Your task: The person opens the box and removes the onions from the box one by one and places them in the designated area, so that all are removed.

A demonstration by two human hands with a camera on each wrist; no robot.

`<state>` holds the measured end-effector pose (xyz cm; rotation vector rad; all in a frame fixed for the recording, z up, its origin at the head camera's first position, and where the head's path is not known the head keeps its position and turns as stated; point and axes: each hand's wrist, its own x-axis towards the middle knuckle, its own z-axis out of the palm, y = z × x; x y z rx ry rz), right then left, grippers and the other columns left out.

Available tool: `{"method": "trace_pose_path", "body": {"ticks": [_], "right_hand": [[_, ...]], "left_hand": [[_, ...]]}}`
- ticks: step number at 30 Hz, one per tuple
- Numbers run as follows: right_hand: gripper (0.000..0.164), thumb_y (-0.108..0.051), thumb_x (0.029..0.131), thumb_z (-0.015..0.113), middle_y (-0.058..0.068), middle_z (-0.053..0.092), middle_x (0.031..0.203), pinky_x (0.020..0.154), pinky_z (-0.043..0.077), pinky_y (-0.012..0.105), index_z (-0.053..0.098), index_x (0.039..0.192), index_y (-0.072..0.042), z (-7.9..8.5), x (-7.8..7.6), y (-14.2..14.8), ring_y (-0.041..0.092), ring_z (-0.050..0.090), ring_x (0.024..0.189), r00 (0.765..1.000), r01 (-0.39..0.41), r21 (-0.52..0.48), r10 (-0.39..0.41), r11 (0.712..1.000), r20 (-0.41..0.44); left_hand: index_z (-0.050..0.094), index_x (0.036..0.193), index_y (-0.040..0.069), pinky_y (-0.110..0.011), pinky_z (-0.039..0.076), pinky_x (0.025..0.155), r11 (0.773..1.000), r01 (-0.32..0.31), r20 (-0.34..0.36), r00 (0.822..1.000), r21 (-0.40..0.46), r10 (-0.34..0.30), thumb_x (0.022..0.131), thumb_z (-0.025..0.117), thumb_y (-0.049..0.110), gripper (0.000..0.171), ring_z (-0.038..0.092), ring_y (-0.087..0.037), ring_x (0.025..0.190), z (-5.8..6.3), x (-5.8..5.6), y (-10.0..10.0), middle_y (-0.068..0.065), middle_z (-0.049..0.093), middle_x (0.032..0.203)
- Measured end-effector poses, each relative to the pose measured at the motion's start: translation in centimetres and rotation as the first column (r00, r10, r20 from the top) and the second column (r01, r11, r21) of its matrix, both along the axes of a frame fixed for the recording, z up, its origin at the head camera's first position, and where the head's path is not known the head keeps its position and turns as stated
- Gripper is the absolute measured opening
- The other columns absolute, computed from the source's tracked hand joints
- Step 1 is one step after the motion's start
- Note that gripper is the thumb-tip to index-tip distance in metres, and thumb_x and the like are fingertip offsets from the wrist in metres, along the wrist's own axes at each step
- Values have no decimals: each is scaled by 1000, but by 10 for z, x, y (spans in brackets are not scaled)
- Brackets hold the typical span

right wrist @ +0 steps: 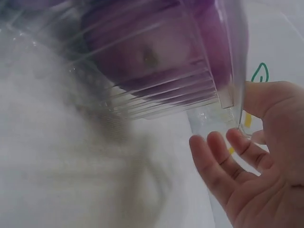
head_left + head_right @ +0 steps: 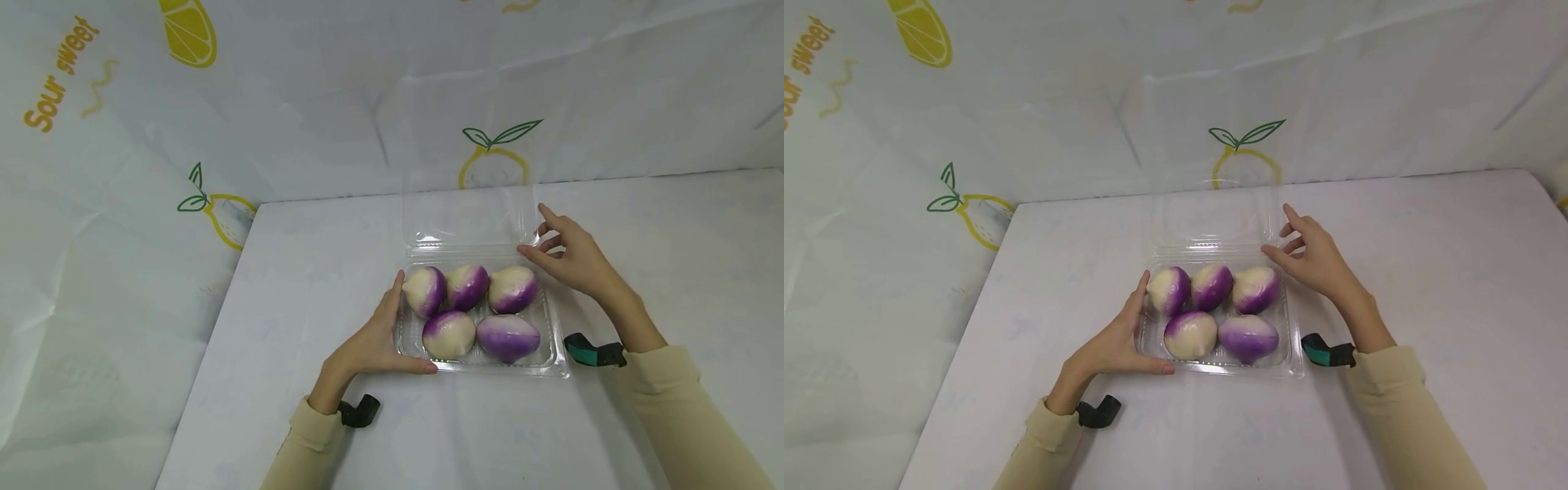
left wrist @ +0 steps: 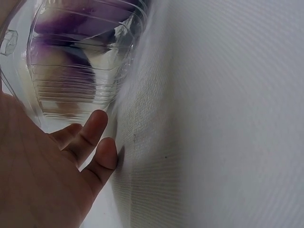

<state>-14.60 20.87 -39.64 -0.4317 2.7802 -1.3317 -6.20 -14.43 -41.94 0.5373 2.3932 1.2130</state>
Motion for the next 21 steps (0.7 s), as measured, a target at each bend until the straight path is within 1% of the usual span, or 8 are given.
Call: {"method": "trace_pose_path", "body": {"ticks": [2, 5, 8, 11, 13, 15, 18, 21], "right_hand": [[82, -22, 97, 71, 29, 55, 122, 69, 43, 1, 25, 160, 3, -1, 2, 1, 50, 65, 101, 1000, 17, 24, -17, 1000, 8], [76, -27, 96, 72, 31, 57, 125, 66, 44, 9, 36, 157, 0, 0, 6, 2, 44, 69, 89, 998, 59, 53, -58, 997, -14], [71, -28, 92, 75, 29, 57, 129, 64, 43, 13, 47, 152, -4, 2, 13, 3, 23, 68, 74, 993, 105, 61, -102, 993, -51], [68, -26, 89, 79, 26, 58, 132, 65, 41, 12, 53, 149, -7, 6, 21, 4, 2, 58, 65, 987, 132, 43, -128, 990, -93], [68, -24, 88, 81, 25, 58, 134, 63, 40, 12, 54, 148, -8, 9, 27, 5, -3, 53, 62, 985, 135, 25, -131, 991, -112], [68, -22, 87, 82, 24, 59, 135, 59, 41, 12, 55, 148, -10, 12, 32, 4, -4, 52, 62, 984, 129, 4, -128, 992, -126], [70, -19, 84, 84, 15, 60, 136, 55, 45, 11, 56, 148, -14, 18, 40, 2, -1, 53, 61, 983, 128, -28, -130, 991, -126], [70, -15, 81, 86, -9, 60, 131, 58, 49, 9, 59, 145, -18, 23, 49, -1, 1, 54, 62, 982, 131, -62, -138, 989, -132]], "left_hand": [[-21, 162, 23, -51, 20, 128, 1000, -1, -1, 1000, -2, 1, 67, 96, 38, 152, 8, -22, 161, 0, 0, 0, -6, 1, 173], [-21, 162, 23, -51, 20, 128, 1000, -2, -8, 1000, -9, 2, 67, 96, 38, 152, 7, -21, 161, 0, 1, 0, -6, 1, 173], [-21, 162, 23, -51, 20, 128, 1000, -2, -18, 1000, -15, 1, 67, 96, 39, 152, 6, -21, 161, 0, 2, 0, -6, 0, 173], [-21, 162, 25, -52, 20, 128, 1000, -3, -21, 1000, -14, 3, 67, 95, 39, 151, 7, -23, 161, 1, 2, 0, -6, 0, 174], [-21, 162, 24, -53, 21, 128, 1000, -5, -25, 1000, -10, 5, 67, 95, 39, 151, 8, -24, 161, 1, 2, 0, -7, 0, 174], [-21, 162, 25, -52, 21, 128, 1000, -9, -16, 1000, -11, 9, 67, 96, 39, 151, 8, -23, 161, 1, 2, 0, -5, 0, 174], [-20, 162, 23, -51, 21, 128, 1000, -12, -14, 1000, -12, 12, 67, 96, 38, 151, 9, -22, 161, 1, 2, 0, -4, -1, 173], [-21, 162, 23, -49, 21, 128, 1000, -14, -6, 1000, -19, 14, 67, 96, 39, 152, 10, -19, 160, 1, 2, 0, -1, -1, 173]]}}
